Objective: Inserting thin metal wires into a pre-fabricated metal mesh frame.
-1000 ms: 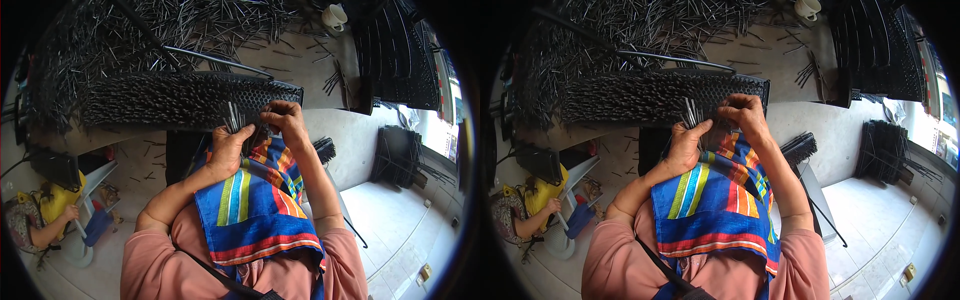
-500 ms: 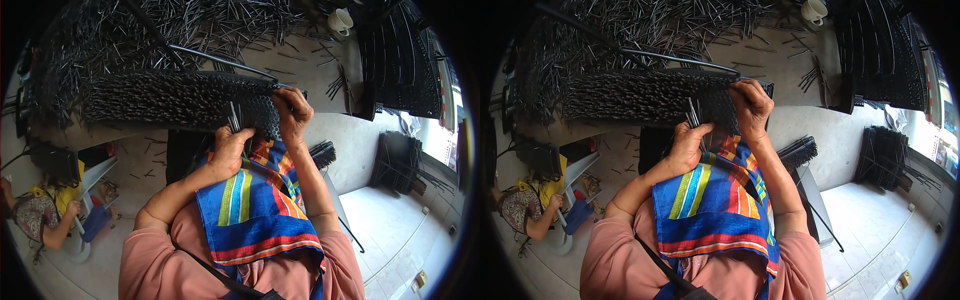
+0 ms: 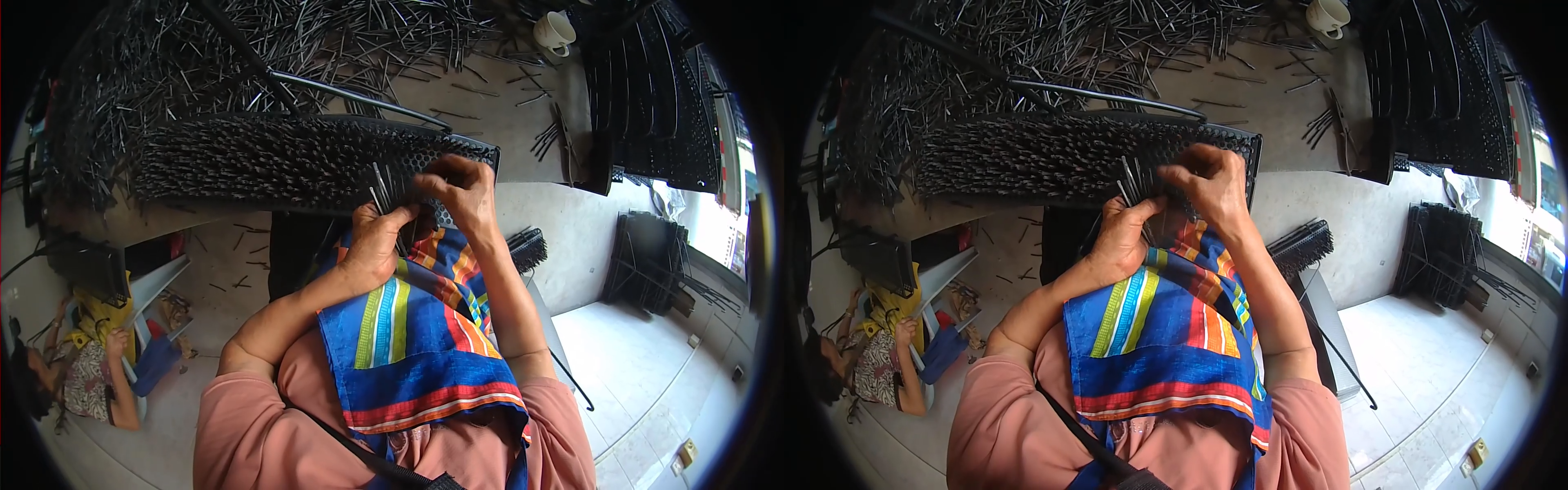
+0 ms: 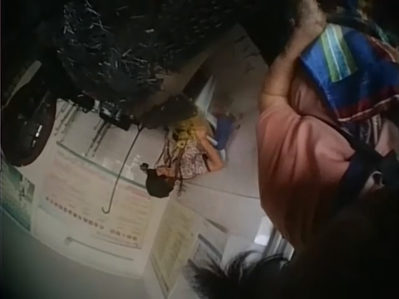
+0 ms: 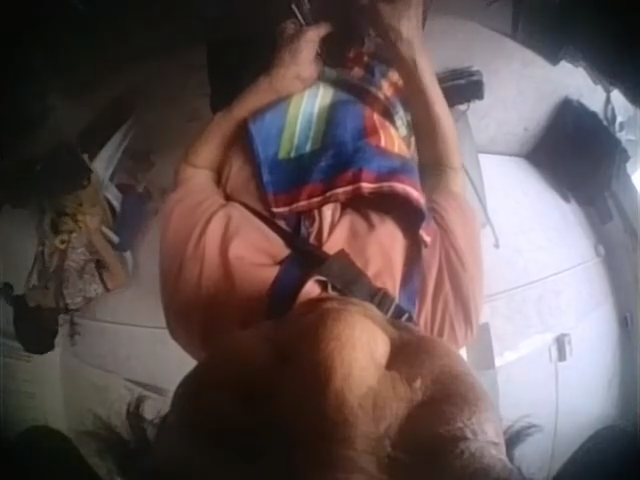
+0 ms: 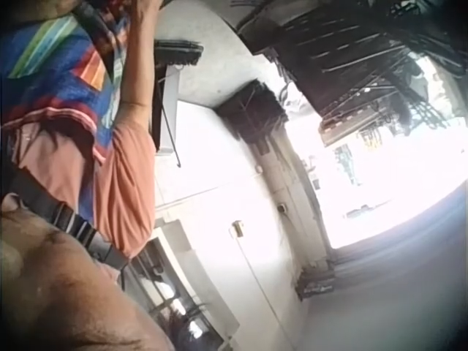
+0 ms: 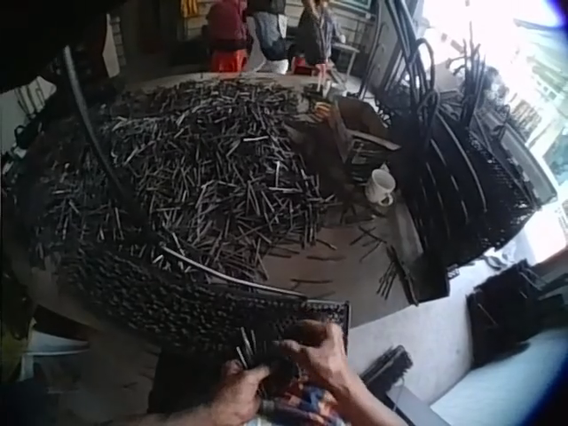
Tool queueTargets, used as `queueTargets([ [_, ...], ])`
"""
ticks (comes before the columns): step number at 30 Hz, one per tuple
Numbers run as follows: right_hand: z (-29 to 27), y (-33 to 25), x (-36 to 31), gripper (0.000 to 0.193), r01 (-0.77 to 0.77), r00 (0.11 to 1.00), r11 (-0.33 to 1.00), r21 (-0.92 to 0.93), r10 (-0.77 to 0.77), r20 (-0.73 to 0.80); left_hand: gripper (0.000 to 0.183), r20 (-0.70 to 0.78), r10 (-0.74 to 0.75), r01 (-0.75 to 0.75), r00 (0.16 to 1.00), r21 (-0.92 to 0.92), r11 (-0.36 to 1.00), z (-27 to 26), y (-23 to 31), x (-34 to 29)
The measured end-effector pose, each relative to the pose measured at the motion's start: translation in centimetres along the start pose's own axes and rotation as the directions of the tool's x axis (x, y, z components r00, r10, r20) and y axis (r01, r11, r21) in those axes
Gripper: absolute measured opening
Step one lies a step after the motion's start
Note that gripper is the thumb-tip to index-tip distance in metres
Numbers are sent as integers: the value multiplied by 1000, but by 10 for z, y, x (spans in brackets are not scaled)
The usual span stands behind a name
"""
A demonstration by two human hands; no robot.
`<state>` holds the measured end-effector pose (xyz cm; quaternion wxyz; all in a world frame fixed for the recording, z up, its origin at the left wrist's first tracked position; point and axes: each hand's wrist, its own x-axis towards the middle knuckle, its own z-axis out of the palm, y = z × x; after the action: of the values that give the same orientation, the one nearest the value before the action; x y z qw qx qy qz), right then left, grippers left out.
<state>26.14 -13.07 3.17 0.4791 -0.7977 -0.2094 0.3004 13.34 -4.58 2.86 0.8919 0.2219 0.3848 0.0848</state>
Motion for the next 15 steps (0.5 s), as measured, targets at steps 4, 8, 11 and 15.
queueTargets([
  [4,-4,3,-10,17,-155,978,981,117,136,158,12,47,10,-12,999,58,998,1,-4,0],
  [8,-9,-2,-13,8,-123,983,914,388,166,-78,14,-23,-18,19,1000,33,999,-5,-4,4],
  [11,-11,4,-7,4,185,930,901,391,-32,-366,17,-43,-15,18,999,74,997,-11,-9,7],
  [15,-10,16,8,9,457,794,886,75,-368,-484,21,-36,22,-14,999,222,975,-16,-16,12],
])
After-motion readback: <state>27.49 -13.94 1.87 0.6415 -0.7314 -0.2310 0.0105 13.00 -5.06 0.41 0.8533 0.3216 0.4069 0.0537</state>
